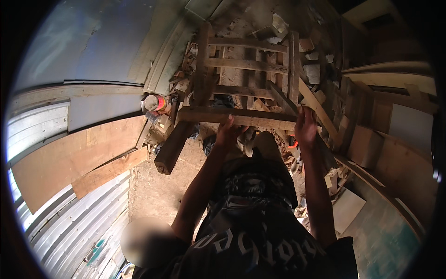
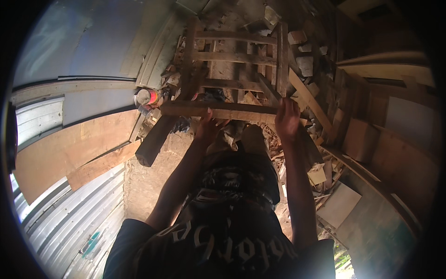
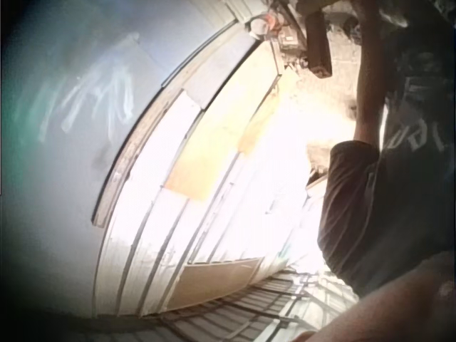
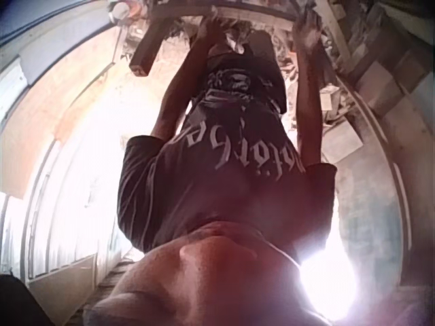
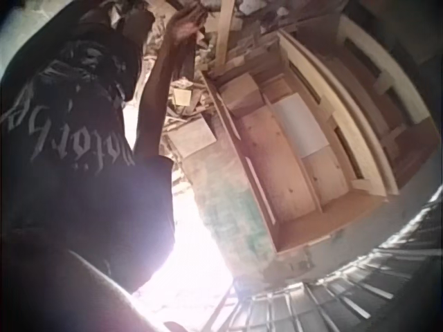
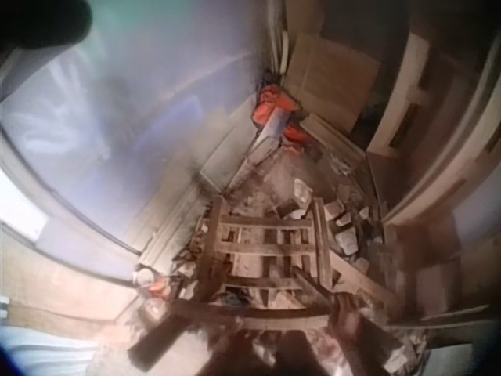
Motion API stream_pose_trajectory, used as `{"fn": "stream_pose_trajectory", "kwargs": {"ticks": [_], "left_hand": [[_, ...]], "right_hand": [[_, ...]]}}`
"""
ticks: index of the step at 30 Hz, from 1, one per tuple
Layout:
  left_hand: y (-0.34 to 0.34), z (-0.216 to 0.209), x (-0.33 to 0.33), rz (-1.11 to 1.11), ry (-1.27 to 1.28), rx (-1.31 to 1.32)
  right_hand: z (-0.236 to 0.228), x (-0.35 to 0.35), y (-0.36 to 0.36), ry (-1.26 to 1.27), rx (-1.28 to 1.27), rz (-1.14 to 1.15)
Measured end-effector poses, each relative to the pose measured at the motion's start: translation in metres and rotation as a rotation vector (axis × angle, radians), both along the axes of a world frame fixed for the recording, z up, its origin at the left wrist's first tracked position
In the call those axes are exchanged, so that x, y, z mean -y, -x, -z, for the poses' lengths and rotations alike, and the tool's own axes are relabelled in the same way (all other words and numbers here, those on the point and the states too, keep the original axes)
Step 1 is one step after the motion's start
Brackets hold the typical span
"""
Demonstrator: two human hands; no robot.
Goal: The person uses a hammer to drive nails into wooden planks and assembles a wooden frame structure. They repeatedly position planks, hammer nails, and adjust the frame within a cluttered workshop.
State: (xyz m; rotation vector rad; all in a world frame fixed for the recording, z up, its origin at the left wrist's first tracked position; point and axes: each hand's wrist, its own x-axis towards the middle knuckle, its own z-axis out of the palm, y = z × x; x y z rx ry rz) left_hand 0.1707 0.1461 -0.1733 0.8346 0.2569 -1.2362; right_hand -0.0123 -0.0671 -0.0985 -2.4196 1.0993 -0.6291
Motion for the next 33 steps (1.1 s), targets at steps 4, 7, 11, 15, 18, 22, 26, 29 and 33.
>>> {"fn": "stream_pose_trajectory", "kwargs": {"ticks": [4,7,11,15,18,22,26,29,33], "left_hand": [[0.003,-0.015,0.003,0.003,-0.028,0.045],[0.008,-0.016,0.007,-0.136,-0.11,0.079],[0.01,-0.003,0.012,-0.141,-0.101,0.178],[0.001,0.019,0.023,-0.2,-0.108,0.352],[0.014,0.039,0.019,-0.333,-0.071,0.362],[0.017,0.044,0.025,-0.449,0.057,0.36],[0.019,0.043,0.026,-0.302,0.033,0.589],[0.012,0.069,0.02,-0.318,0.204,0.682],[-0.016,0.101,0.017,-0.188,0.623,0.649]], "right_hand": [[-0.015,-0.059,0.032,-0.212,0.126,-0.175],[0.003,-0.098,0.064,-0.546,0.023,-0.115],[0.035,-0.112,0.082,-0.706,0.136,-0.096],[0.041,-0.101,0.053,-0.217,0.291,-0.342],[0.027,-0.095,0.033,0.02,0.383,-0.432],[0.023,-0.071,0.0,0.291,0.364,-0.412],[0.061,-0.067,-0.008,0.304,0.301,-0.311],[0.075,-0.063,-0.013,0.509,0.434,-0.272],[0.091,-0.065,-0.025,0.629,0.579,-0.151]]}}
